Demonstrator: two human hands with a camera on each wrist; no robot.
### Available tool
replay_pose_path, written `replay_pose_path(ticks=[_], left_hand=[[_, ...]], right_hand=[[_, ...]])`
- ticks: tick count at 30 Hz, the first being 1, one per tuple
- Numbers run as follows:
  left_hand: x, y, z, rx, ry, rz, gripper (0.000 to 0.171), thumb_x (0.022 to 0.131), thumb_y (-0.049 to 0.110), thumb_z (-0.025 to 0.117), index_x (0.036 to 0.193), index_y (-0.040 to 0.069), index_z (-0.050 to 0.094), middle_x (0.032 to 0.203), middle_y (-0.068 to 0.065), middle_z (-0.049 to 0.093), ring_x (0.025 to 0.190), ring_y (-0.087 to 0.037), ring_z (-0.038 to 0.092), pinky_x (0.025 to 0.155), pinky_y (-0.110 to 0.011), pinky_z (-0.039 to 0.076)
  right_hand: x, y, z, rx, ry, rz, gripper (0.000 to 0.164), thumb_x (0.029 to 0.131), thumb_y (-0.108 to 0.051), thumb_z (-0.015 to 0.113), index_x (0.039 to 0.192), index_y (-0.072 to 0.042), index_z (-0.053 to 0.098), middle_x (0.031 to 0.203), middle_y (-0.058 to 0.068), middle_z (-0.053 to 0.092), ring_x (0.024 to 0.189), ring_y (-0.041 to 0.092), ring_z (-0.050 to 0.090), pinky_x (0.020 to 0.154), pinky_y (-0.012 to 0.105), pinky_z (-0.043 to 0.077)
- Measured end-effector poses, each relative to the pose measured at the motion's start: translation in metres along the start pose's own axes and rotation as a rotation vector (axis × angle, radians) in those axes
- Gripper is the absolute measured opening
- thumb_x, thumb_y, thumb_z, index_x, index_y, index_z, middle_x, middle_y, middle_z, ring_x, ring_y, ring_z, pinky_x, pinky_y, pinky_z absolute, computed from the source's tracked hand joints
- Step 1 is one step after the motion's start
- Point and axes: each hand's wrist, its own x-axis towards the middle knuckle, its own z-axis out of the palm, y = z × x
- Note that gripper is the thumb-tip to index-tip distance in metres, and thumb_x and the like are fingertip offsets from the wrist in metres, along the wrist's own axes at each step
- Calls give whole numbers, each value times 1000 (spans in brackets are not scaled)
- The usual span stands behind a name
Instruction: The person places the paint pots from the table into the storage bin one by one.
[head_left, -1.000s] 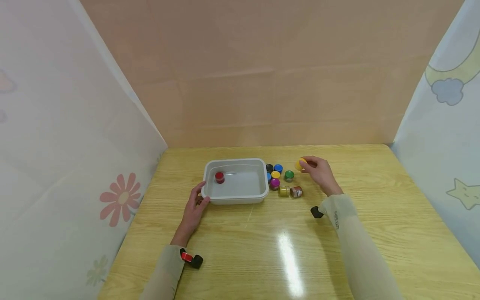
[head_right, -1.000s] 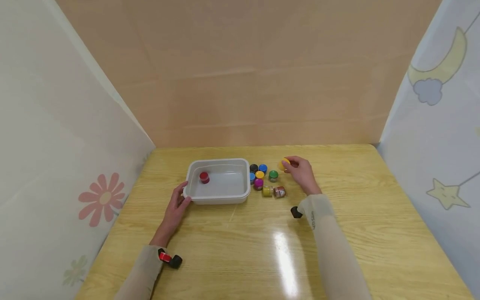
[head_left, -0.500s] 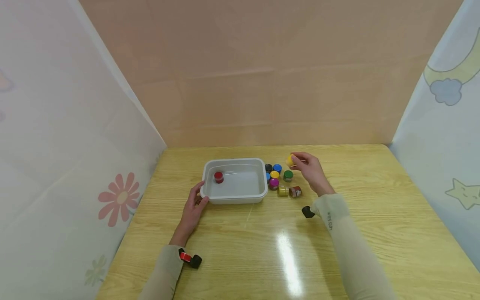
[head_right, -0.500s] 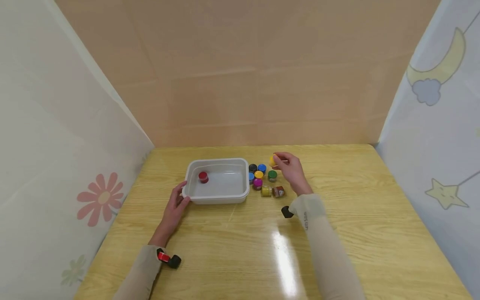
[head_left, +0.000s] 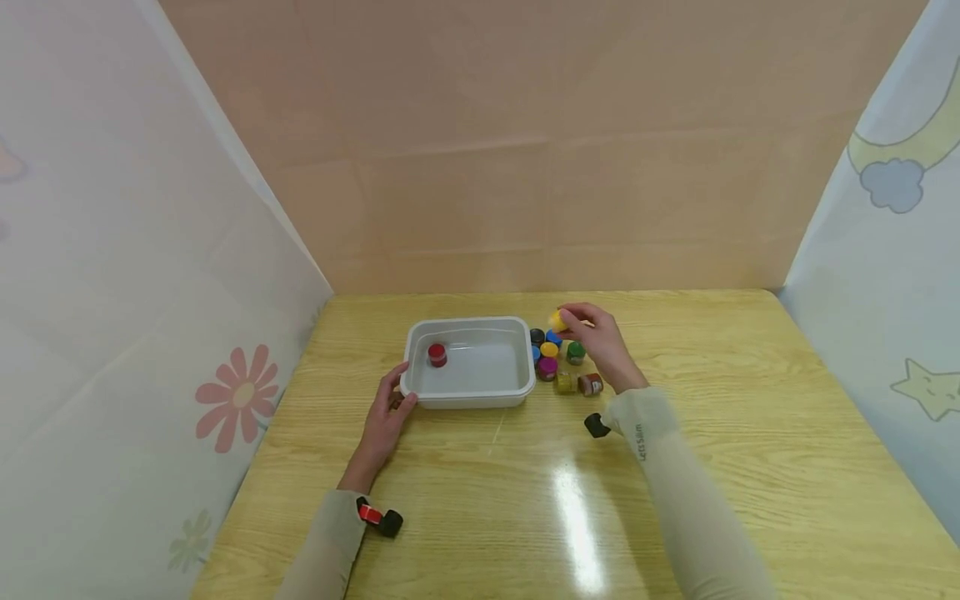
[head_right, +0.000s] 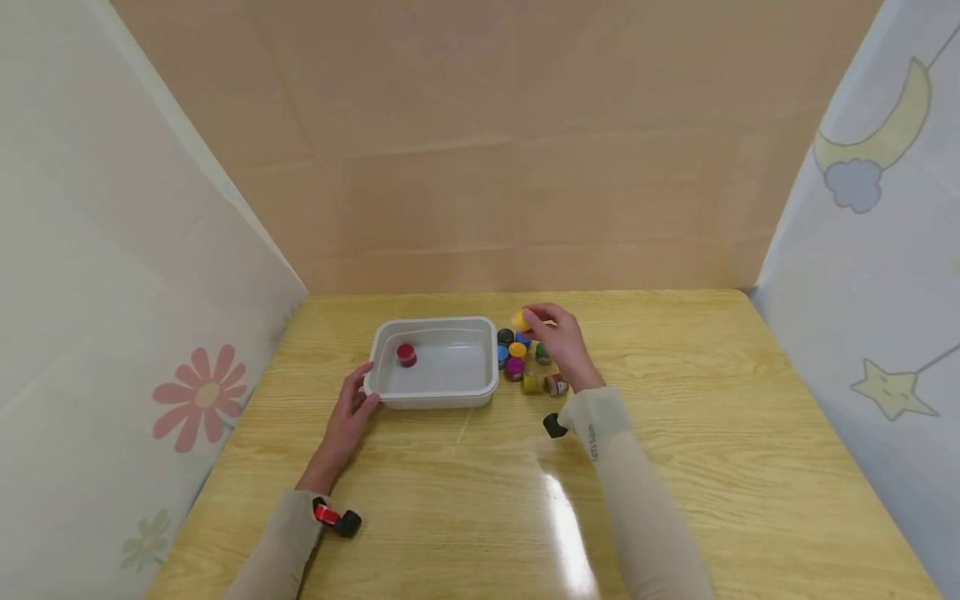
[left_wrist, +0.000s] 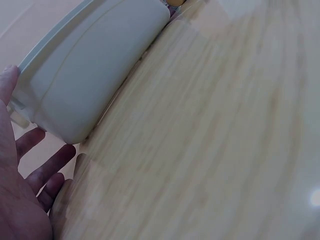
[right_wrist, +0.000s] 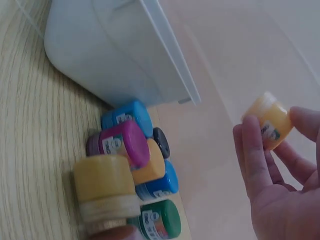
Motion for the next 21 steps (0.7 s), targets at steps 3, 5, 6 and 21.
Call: replay_pose_path(ticks=[3,5,6,21], left_hand=[[-1,0,0,13,10,-4,58,107,19,58,160,15,35,153,-26,47,116,-28,60,93,-23,47],[-2,0,0,19,19,-4,57,107,19,58,160,15,36,152,-26,48,114,-25,61,93,-24,47],[-2,0,0,22,22,-3,57,107,19,58,160,15,37,152,-26,48,114,-23,61,93,-25,48],[0,-1,2,9,30,7,56,107,15,58,159,16,38,150,-25,50,111,-16,60,91,-21,47]], right_hand=[[0,-1,6,-17,0,17,52,105,-43,59,139,-3,58,122,10,59,114,37,69,113,53,44],[0,-1,9,-15,-2,10,52,104,-42,60,138,-2,60,122,11,60,112,38,70,112,55,44],[1,-2,11,-12,-3,2,52,104,-41,61,137,-2,60,121,12,61,111,38,70,110,55,46],[5,-7,40,37,-36,9,48,103,-37,64,134,-1,61,122,15,61,99,32,73,104,57,51]])
